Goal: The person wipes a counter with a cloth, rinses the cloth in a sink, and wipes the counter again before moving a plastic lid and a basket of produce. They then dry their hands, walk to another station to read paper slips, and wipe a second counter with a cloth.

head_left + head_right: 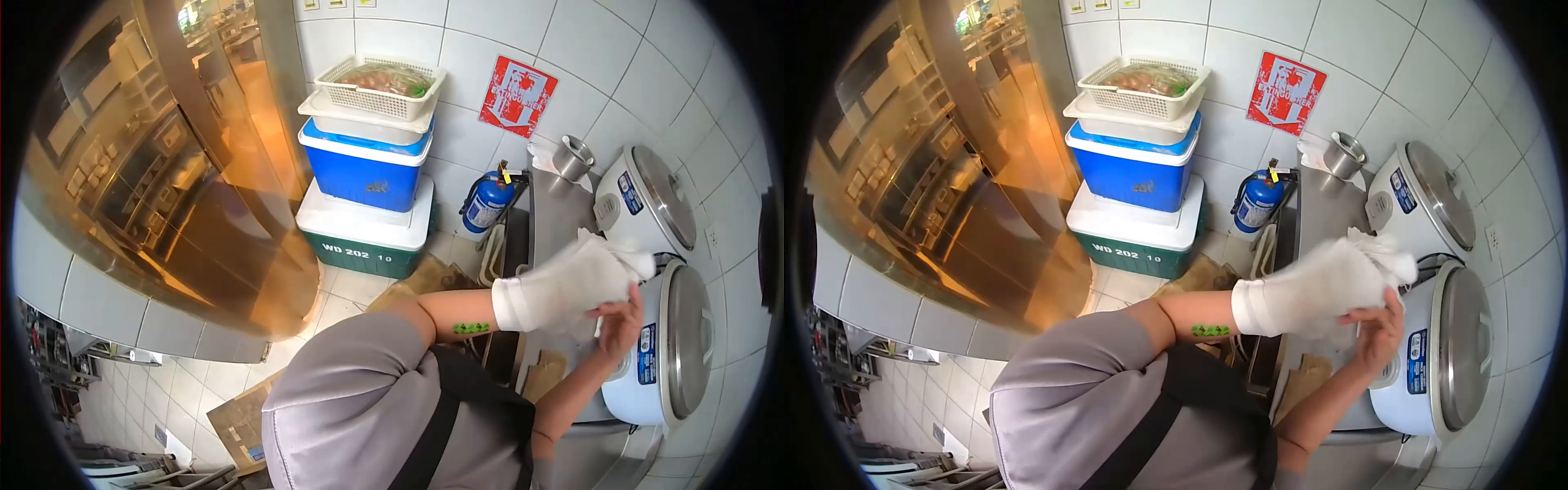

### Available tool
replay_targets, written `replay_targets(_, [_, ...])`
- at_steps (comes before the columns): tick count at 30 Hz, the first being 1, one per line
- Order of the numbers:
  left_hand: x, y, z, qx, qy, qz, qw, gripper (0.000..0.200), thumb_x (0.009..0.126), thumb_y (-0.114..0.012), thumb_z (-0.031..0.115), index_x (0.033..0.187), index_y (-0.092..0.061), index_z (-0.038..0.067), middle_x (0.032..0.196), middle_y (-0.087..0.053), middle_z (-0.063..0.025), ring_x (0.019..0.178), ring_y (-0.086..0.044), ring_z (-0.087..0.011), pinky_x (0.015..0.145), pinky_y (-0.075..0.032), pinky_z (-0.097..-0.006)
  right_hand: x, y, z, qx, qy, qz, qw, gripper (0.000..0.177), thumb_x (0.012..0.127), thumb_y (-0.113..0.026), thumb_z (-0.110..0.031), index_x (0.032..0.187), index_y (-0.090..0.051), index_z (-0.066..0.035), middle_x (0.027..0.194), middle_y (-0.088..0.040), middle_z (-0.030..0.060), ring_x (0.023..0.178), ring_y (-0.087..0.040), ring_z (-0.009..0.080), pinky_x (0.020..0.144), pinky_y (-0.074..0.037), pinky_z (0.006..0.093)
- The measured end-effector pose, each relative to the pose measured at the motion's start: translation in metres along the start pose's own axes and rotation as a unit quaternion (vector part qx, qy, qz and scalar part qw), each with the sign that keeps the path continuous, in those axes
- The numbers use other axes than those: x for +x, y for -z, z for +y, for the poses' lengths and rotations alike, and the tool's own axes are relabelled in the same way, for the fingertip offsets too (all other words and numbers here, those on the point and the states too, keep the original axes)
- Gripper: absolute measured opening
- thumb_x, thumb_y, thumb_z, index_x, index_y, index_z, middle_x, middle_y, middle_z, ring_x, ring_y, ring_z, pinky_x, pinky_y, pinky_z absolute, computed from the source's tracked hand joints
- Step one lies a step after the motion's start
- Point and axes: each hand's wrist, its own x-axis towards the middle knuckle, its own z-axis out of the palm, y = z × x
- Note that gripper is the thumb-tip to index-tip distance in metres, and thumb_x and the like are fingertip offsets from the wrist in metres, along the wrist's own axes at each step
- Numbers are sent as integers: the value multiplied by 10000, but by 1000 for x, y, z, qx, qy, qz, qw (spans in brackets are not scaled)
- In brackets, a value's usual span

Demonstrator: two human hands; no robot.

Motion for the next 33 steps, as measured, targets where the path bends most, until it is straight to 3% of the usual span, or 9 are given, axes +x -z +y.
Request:
replay_targets(3, [-1,-4,29,437,-147,36,886,214,580,-613,143,771,-599,47,881,-569,-112,917,-548,-277,807,-427,-297,41,-67,-26,-110,62,427,895,648,860,-483,-342,1346,-240,10,1283,-397,219,1136,-466,314,826,-472,340])
replay_targets(6, [34,-81,-22,-128,-76,451,880,280,811,-540,160,1060,-492,39,951,-531,-47,990,-499,-138,864,-395,-271,35,-86,11,-434,-14,352,829,549,871,-436,-271,1323,-295,5,1329,-375,146,1242,-351,251,938,-368,277])
replay_targets(7, [29,-80,-38,-449,-92,270,847,362,837,-524,163,1154,-409,31,984,-520,-50,1015,-481,-151,920,-336,-258,49,-114,-2,-452,-84,401,792,467,894,-412,-244,1286,-352,1,1323,-388,130,1206,-395,229,942,-351,271])
replay_targets(11, [31,-100,-36,-576,-189,162,779,403,851,-487,108,1212,-335,14,1032,-503,-61,1060,-449,-170,959,-283,-263,19,-161,-33,-445,-70,230,862,442,887,-422,-235,1257,-374,3,1291,-407,132,1183,-409,234,931,-358,277])
replay_targets(13, [21,-95,-10,-288,-214,155,920,440,847,-457,69,1243,-287,-19,1099,-452,-94,1146,-384,-231,1005,-248,-301,-8,-170,-50,-391,-99,127,906,430,884,-427,-231,1242,-385,4,1275,-417,134,1171,-416,236,925,-361,281])
replay_targets(20, [37,-104,-26,11,-190,-27,981,592,864,-417,110,1374,-140,-10,1426,-167,-182,1327,-155,-284,1074,-140,-342,-25,-147,-58,-461,-124,160,864,389,872,-445,-215,1191,-424,6,1220,-451,138,1131,-441,245,904,-373,292])
replay_targets(26, [-85,-57,-120,67,84,-200,974,349,892,-486,203,1212,-493,61,1181,-544,-116,1097,-509,-255,929,-384,-323,33,-29,-131,-720,176,430,516,355,862,-460,-202,1148,-457,9,1172,-480,141,1096,-462,253,887,-384,302])
replay_targets(29, [-179,12,-137,80,285,-164,941,380,883,-499,254,1216,-491,72,1167,-551,-127,1074,-523,-269,915,-393,-330,36,96,-202,-807,83,489,321,338,857,-467,-195,1126,-474,10,1149,-494,143,1079,-473,257,878,-389,306])
replay_targets(33, [-300,84,-108,188,409,-97,888,469,816,-516,430,1057,-594,36,1055,-592,-173,981,-554,-319,839,-428,-374,6,152,-189,-851,-68,428,297,317,850,-478,-186,1097,-496,11,1117,-514,145,1055,-487,262,866,-396,313])
